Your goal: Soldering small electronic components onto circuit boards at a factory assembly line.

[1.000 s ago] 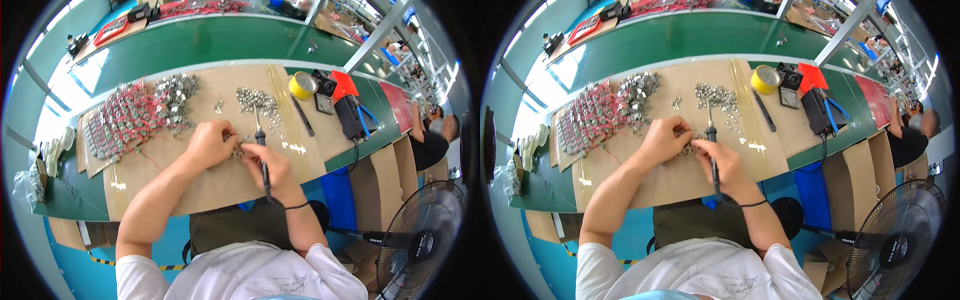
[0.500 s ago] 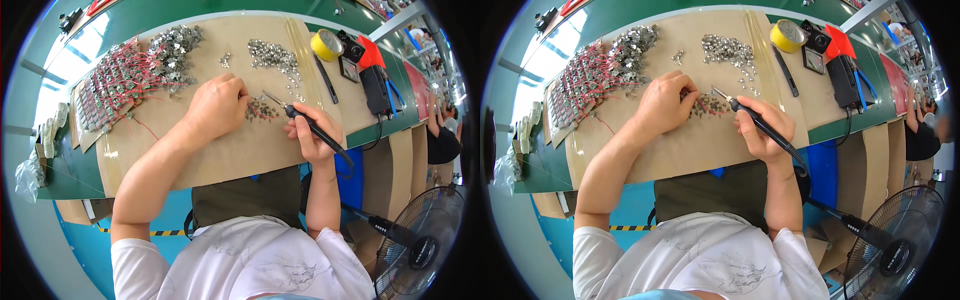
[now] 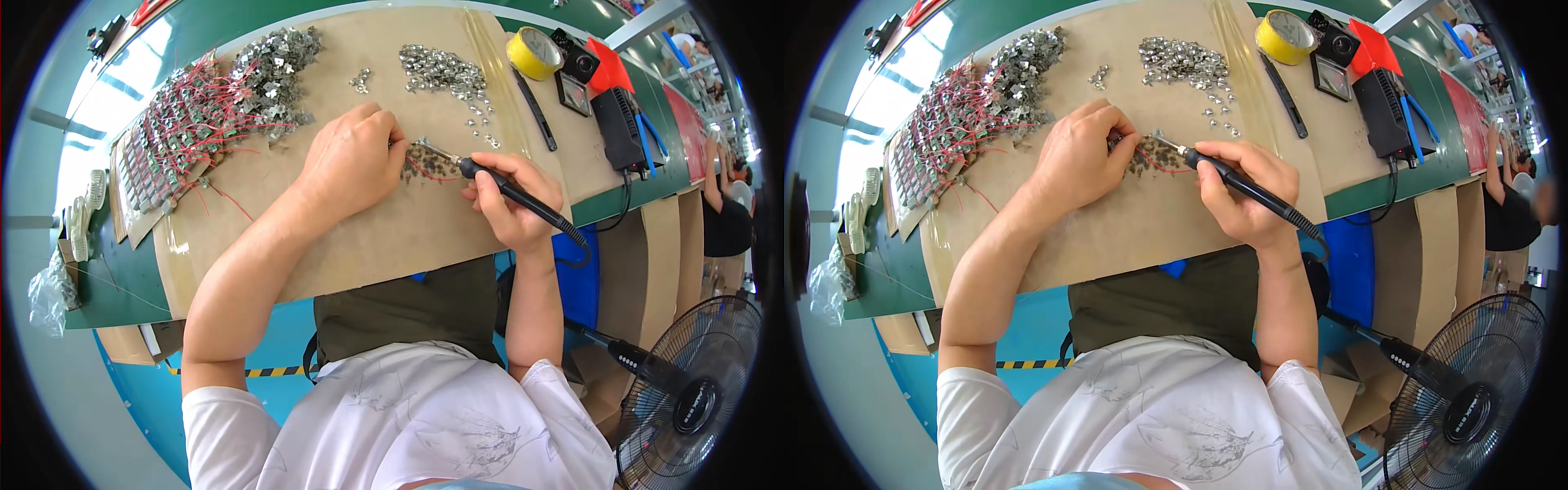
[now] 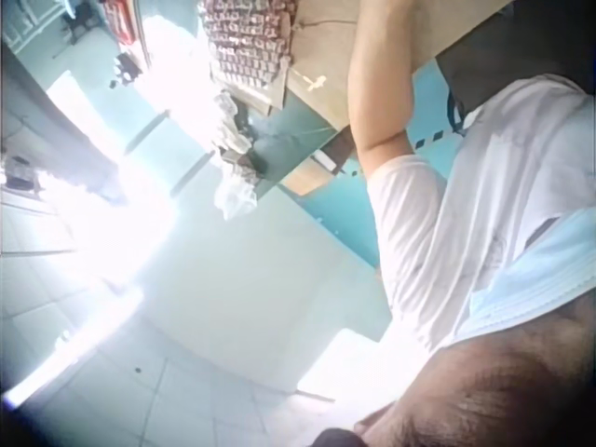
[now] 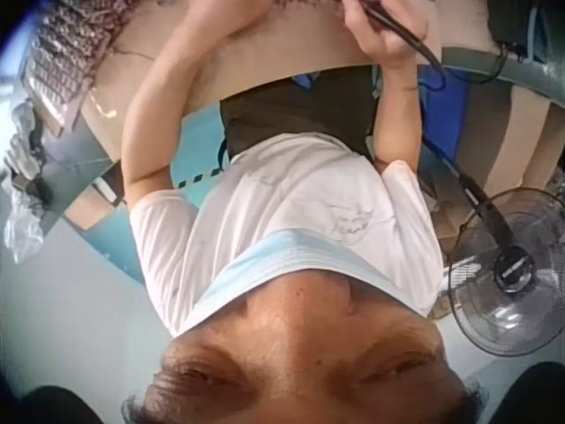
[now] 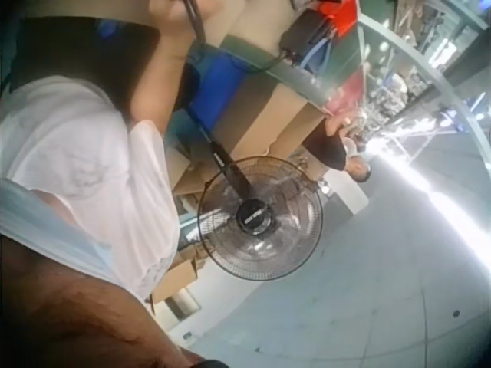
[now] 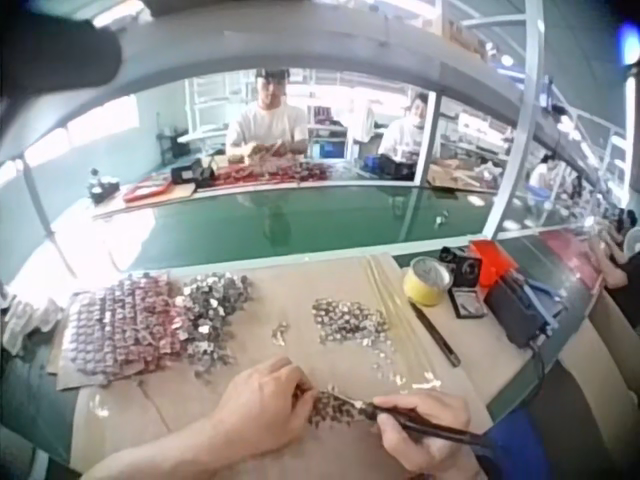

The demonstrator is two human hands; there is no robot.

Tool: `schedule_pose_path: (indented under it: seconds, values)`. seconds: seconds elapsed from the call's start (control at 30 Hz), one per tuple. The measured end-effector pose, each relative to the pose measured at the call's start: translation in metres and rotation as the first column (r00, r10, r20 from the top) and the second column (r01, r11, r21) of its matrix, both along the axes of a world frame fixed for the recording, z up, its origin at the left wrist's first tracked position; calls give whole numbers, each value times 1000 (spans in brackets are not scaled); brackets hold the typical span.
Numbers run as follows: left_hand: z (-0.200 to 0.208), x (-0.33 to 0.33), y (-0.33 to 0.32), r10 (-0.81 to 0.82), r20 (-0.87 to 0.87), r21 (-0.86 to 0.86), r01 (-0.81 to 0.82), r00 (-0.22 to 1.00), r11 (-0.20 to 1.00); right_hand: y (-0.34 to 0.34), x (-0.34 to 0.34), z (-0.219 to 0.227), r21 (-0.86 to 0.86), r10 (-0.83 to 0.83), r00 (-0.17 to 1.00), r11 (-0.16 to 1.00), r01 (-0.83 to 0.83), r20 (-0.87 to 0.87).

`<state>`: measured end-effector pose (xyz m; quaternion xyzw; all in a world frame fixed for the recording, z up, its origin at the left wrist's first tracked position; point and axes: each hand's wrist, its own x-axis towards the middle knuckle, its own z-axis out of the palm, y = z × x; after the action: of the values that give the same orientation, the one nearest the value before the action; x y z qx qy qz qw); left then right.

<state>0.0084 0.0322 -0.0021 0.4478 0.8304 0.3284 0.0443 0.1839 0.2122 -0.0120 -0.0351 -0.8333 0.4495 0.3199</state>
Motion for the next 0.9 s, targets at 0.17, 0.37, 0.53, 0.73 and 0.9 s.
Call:
schedule_pose_path:
  seconds: [0.17,0.37,0.53,0.73,0.9]
  values:
    - [1,0,2,4,7,3,-4,1000,1000,2,-1,0,27,-6,1000,1000,6,4]
    - [1,1,3,6,-26,-26,-7,1000,1000,1,0,1,42,-10,1000,999,9,17]
    - [0,1,3,13,-28,-37,-14,1000,999,1,-1,0,40,0,1000,999,-1,1]
    - [1,1,4,10,-28,-28,-11,1000,1000,1,0,2,28,-10,1000,1000,10,10]
    - [1,2,4,16,-24,-39,-17,1000,999,1,-1,3,68,8,1000,998,-9,2]
